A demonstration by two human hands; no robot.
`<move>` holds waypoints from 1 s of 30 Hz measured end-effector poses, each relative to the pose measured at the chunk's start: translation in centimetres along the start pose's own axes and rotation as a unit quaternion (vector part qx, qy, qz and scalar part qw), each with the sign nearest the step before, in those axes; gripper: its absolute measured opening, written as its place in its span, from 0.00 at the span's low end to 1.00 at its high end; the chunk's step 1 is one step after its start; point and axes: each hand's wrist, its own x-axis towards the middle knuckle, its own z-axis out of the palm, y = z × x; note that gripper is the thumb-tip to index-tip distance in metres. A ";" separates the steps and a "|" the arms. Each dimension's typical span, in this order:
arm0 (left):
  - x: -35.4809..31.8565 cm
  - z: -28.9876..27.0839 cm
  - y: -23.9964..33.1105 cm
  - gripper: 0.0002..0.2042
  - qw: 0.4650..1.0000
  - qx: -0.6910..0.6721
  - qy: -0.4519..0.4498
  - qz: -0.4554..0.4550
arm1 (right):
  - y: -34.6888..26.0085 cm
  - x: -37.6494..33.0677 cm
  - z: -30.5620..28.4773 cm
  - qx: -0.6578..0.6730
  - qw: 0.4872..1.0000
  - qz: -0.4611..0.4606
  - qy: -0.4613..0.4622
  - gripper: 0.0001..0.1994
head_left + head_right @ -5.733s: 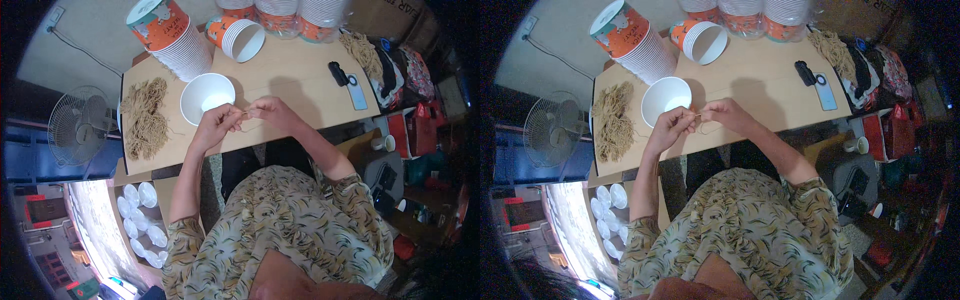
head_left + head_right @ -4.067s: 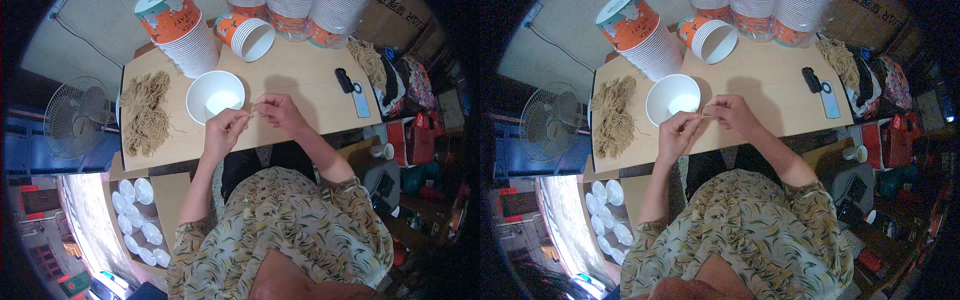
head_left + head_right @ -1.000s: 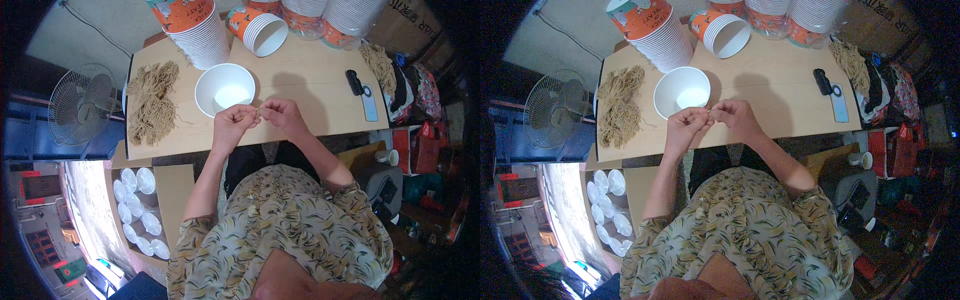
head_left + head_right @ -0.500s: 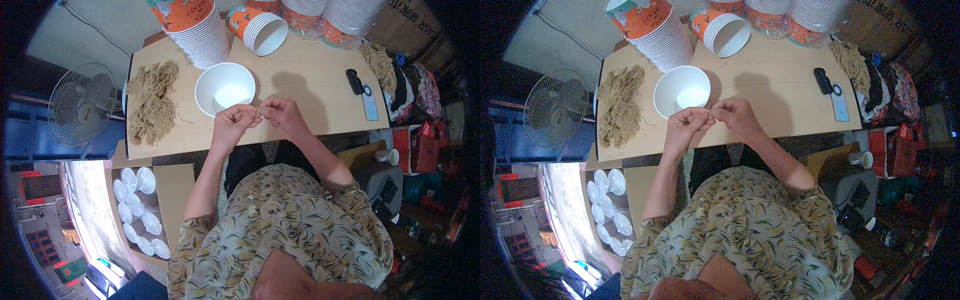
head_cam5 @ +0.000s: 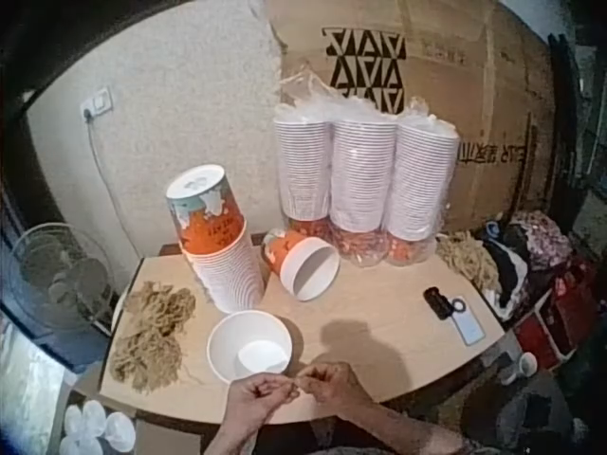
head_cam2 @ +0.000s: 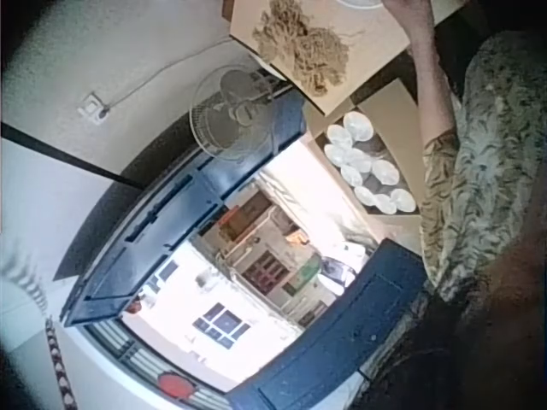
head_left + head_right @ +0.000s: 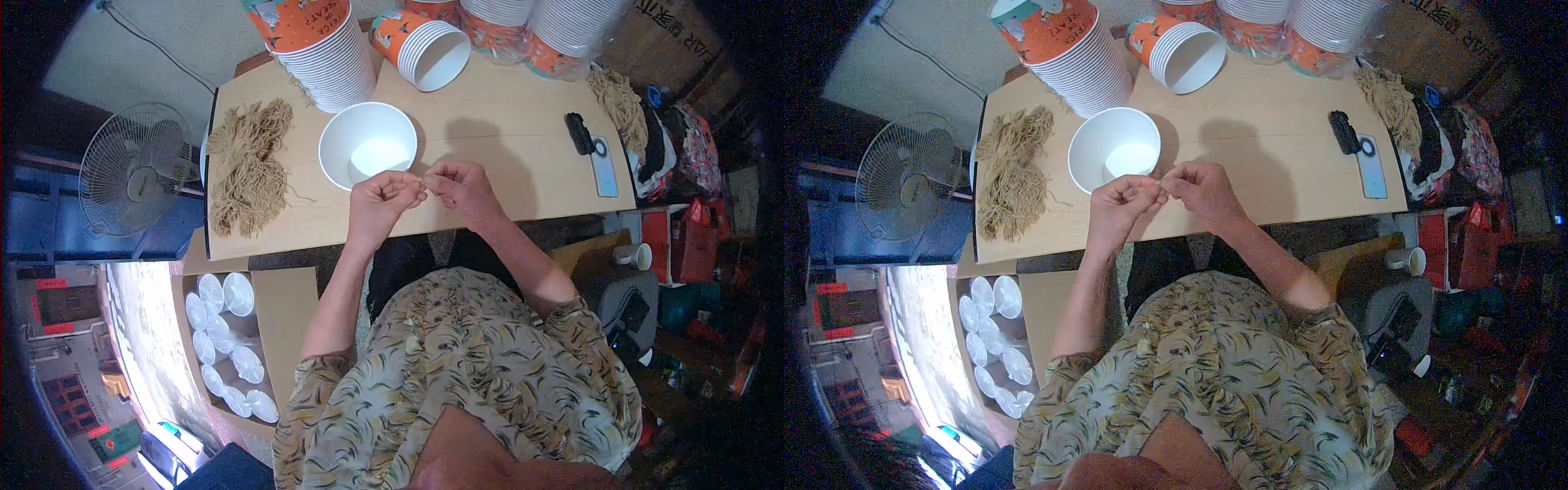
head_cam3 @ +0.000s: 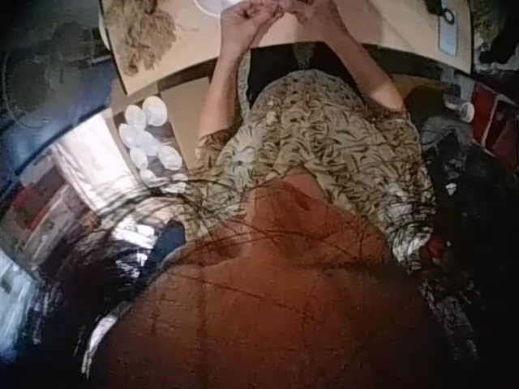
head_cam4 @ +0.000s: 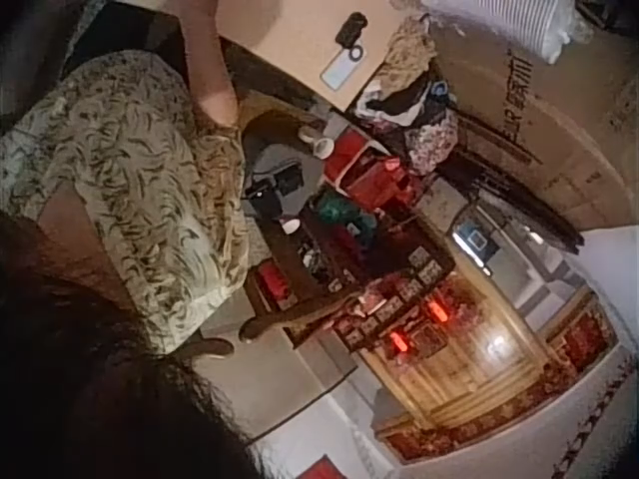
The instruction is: Tying rubber bands around paper bowls and stacking them.
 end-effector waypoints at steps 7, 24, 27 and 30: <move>-0.1 -0.6 0.3 0.06 0.999 -0.043 -0.017 -0.022 | -1.8 0.2 0.2 0.009 1.000 0.011 -0.007 0.08; -0.5 -1.0 0.2 0.03 0.999 0.047 -0.023 0.014 | -1.7 0.1 -0.5 -0.066 0.987 -0.006 -0.148 0.05; -0.7 -1.1 0.2 0.03 0.997 0.065 -0.027 0.028 | -1.8 0.3 -0.7 -0.095 0.979 -0.045 -0.174 0.03; -0.8 -1.2 0.0 0.02 0.995 0.075 -0.039 0.049 | -2.3 0.3 -0.8 -0.072 0.976 -0.044 -0.201 0.03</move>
